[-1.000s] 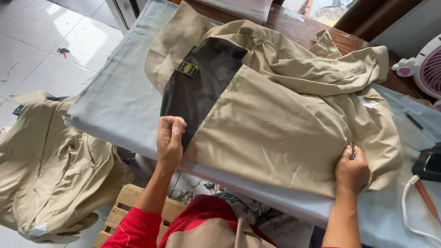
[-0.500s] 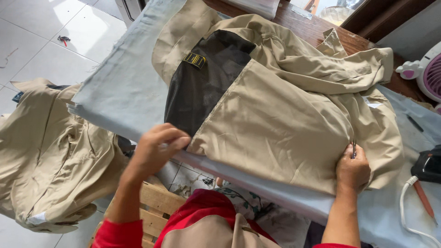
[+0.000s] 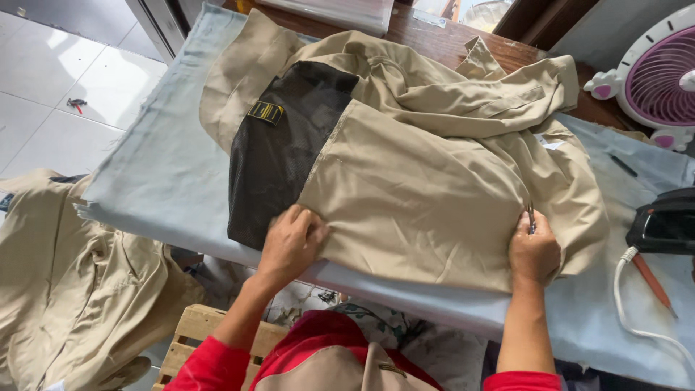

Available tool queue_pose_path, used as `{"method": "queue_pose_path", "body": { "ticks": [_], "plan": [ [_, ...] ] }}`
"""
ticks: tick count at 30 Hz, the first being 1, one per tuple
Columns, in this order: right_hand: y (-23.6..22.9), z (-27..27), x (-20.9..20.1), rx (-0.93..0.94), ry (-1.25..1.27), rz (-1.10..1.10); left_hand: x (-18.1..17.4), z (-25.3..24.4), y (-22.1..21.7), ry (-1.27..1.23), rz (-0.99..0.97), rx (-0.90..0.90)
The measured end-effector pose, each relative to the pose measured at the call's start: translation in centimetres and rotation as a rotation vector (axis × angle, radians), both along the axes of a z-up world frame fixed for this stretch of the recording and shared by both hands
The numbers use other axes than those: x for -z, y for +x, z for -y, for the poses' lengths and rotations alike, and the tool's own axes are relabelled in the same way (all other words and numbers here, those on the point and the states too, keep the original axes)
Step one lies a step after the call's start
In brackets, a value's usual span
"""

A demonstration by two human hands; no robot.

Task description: The person uses small scissors to cut loose threads and seams on a pair of beige trousers laid out on a table. They work on the cuffs and side seams, occasionally adjusting the fabric to access different areas.

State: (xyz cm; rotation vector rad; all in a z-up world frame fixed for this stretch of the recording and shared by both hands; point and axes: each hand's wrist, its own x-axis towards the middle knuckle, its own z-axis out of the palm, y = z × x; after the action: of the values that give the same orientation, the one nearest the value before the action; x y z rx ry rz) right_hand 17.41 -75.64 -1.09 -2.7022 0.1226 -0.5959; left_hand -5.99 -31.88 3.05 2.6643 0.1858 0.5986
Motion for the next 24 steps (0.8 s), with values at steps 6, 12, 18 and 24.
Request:
{"method": "queue_pose_path", "body": {
  "ticks": [6,12,18,24],
  "plan": [
    [-0.5,-0.7,-0.8,0.055,0.041,-0.016,-10.0,-3.1,-2.2,-1.31,-0.446,1.371],
    [-0.7,-0.8,-1.2,0.052,0.095,-0.025,-9.1,-8.7,4.9,-0.253,0.16,0.02],
    [4.9,3.0,-1.1,0.073,0.035,0.316,-8.5,-12.2,8.4,0.119,0.227,-0.438],
    [8.1,-1.1,-7.9,0.049,0.563,-0.209,-10.2,-16.5,13.3,0.002,-0.219,-0.526]
  ]
}}
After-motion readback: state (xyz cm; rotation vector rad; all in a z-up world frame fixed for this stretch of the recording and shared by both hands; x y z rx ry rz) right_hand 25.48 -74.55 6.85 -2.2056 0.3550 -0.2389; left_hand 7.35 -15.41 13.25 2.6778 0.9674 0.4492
